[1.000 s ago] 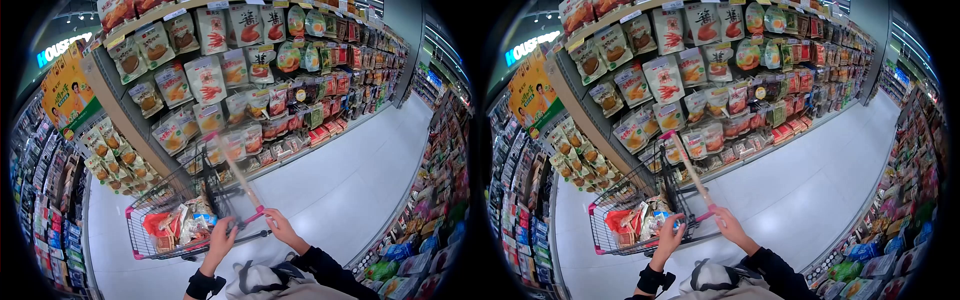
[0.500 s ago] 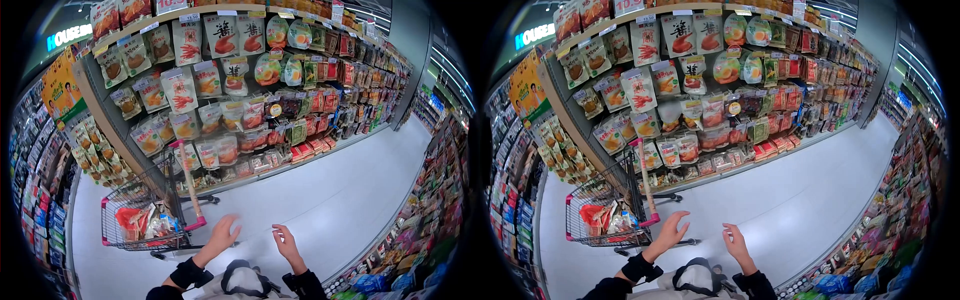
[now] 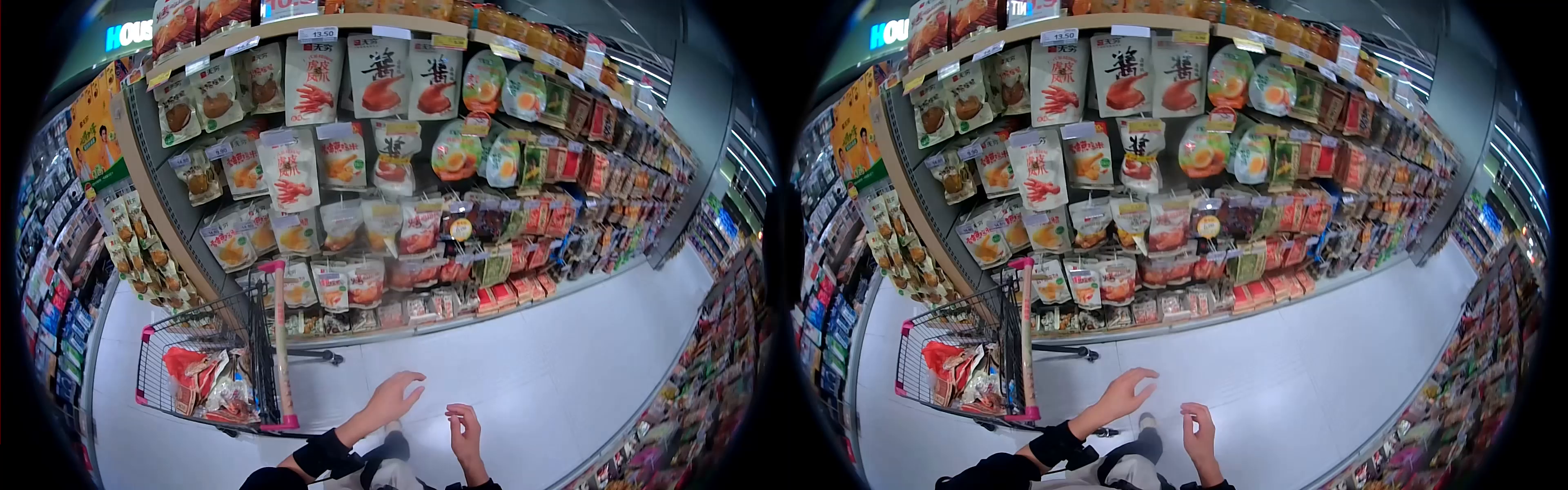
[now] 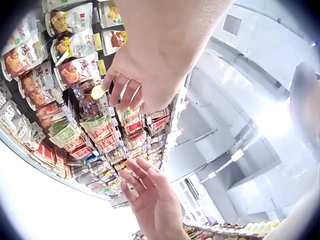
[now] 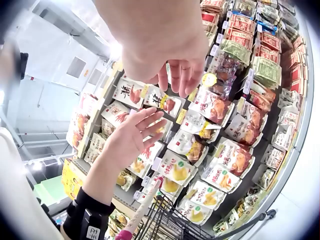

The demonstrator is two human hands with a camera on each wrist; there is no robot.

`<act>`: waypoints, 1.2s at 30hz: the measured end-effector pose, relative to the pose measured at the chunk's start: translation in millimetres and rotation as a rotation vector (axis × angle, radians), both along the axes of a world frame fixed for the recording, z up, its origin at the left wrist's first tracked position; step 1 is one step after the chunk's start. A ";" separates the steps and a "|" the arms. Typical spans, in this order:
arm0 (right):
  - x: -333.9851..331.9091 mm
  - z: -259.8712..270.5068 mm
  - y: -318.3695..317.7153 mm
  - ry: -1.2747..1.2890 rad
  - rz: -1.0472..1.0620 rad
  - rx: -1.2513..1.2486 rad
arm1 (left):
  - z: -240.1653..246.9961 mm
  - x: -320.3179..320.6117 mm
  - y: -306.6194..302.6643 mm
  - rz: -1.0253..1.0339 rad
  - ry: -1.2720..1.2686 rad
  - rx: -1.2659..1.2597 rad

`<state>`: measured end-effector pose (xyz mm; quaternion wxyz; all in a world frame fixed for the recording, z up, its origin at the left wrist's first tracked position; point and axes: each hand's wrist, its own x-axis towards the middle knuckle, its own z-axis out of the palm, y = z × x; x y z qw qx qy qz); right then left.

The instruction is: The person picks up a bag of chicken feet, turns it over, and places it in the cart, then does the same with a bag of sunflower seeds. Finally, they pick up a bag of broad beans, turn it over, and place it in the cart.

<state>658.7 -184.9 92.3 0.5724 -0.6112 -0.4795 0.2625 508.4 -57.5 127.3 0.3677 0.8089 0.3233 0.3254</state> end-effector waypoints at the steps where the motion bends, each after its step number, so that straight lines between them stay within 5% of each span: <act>1: 9.8 -2.3 15.4 -0.008 0.023 -0.007 | -4.1 6.8 13.2 0.021 0.004 -0.021; 10: 62.5 -0.3 150.5 0.040 0.160 -0.036 | -10.2 44.0 116.1 0.173 -0.105 -0.112; 23: 88.4 -26.8 262.2 0.065 0.385 -0.126 | -22.2 41.1 175.5 0.399 -0.005 -0.211; 36: 140.5 -11.6 424.3 0.023 0.589 -0.009 | 18.6 66.2 295.9 0.695 -0.040 0.069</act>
